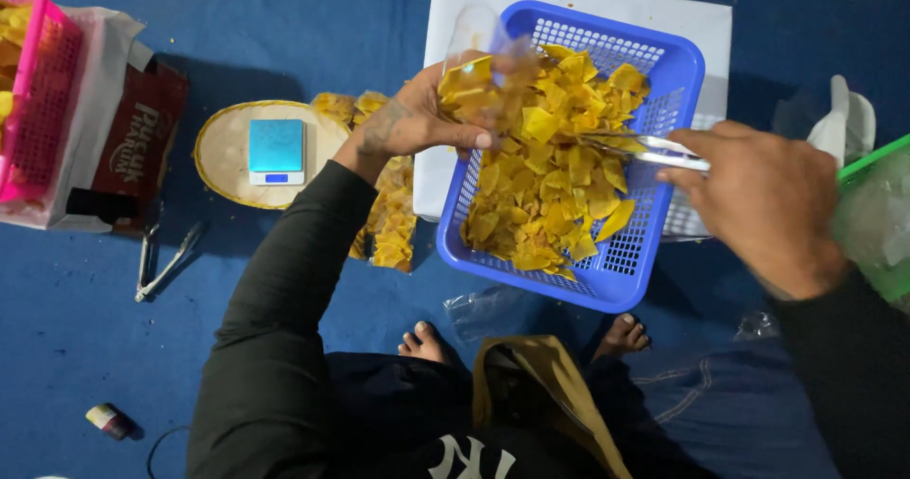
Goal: Packaging banana chips into small plastic bags using tongs and weighing them on a digital scale
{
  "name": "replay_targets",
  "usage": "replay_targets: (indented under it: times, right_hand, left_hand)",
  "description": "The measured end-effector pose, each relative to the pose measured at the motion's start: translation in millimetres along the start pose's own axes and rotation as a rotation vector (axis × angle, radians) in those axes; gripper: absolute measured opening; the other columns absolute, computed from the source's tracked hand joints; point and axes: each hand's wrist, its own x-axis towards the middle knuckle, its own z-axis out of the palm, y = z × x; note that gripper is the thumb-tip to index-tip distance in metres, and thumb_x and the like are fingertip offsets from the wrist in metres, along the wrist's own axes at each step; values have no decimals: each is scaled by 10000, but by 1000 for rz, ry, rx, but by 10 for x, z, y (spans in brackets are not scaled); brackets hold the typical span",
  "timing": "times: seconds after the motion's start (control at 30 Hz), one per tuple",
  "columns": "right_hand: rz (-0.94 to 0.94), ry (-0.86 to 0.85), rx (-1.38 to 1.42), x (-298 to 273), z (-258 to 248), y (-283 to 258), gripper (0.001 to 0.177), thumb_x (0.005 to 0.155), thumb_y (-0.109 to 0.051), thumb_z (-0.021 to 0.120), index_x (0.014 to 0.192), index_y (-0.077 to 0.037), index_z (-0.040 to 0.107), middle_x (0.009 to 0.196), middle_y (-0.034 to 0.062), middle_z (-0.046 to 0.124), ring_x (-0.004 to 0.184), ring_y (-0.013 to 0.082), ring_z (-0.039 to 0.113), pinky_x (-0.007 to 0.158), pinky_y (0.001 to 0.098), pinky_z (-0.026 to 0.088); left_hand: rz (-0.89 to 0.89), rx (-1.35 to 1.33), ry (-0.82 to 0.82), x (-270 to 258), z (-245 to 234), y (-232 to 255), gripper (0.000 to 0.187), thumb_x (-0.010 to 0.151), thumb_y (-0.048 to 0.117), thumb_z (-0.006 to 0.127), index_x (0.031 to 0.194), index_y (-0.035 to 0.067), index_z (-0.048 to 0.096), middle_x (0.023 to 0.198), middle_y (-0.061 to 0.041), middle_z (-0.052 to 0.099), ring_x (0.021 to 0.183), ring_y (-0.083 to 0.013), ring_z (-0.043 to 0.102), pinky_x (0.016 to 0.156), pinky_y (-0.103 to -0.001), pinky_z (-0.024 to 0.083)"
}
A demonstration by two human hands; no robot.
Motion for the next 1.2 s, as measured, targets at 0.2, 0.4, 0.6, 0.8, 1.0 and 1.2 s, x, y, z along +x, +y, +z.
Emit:
replay_targets:
  times: [0.2,0.4,0.6,0.8,1.0,1.2]
  right_hand:
    - [-11,22,13,-32,217,216,739,1023,-794,710,1592,-330,795,1092,-66,830,783,177,791,535,316,570]
    - [127,-420,267,338,-114,-108,940,911,-711,776,1711,-281,536,1429,95,711,1162,437,792,934,658,657]
    - [-30,-18,63,417,443,-319,943,833,-736,850,1577,-186,674,1235,71,772,928,401,851,725,522,682]
    - [52,-93,153,589,249,-206,590,1008,-588,807,1558,-381,755,1194,6,864,941,291,854,695,474,692]
    - [214,-236,385,363,-4,89,645,952,-697,805,1507,-368,811,1257,9,881,883,277,814,607,415,569]
    - [354,-257,551,110,-283,245,651,963,-463,894,1570,-247,801,1320,39,837,922,311,748,617,462,550]
  left_hand:
    - [-135,-30,14,-52,-21,44,669,1040,118,871,1600,114,506,1416,-148,745,1148,-306,826,746,-342,753]
    - [-154,-68,58,-63,10,-30,668,1028,61,878,1599,119,538,1295,-113,742,1065,-266,796,757,-335,726]
    - [-163,-33,74,-140,0,-16,671,1030,76,870,1600,110,519,1284,-115,738,1073,-268,786,768,-361,738]
    - [-187,30,80,-187,-49,66,672,1010,139,885,1592,131,548,1408,-137,740,1125,-253,784,784,-342,733]
    - [-193,64,94,-251,-108,106,660,1008,117,889,1580,152,563,1331,-106,779,1102,-242,818,707,-315,721]
    - [-281,138,33,-156,-104,110,707,982,184,896,1592,167,538,1346,-87,776,1066,-232,802,694,-309,713]
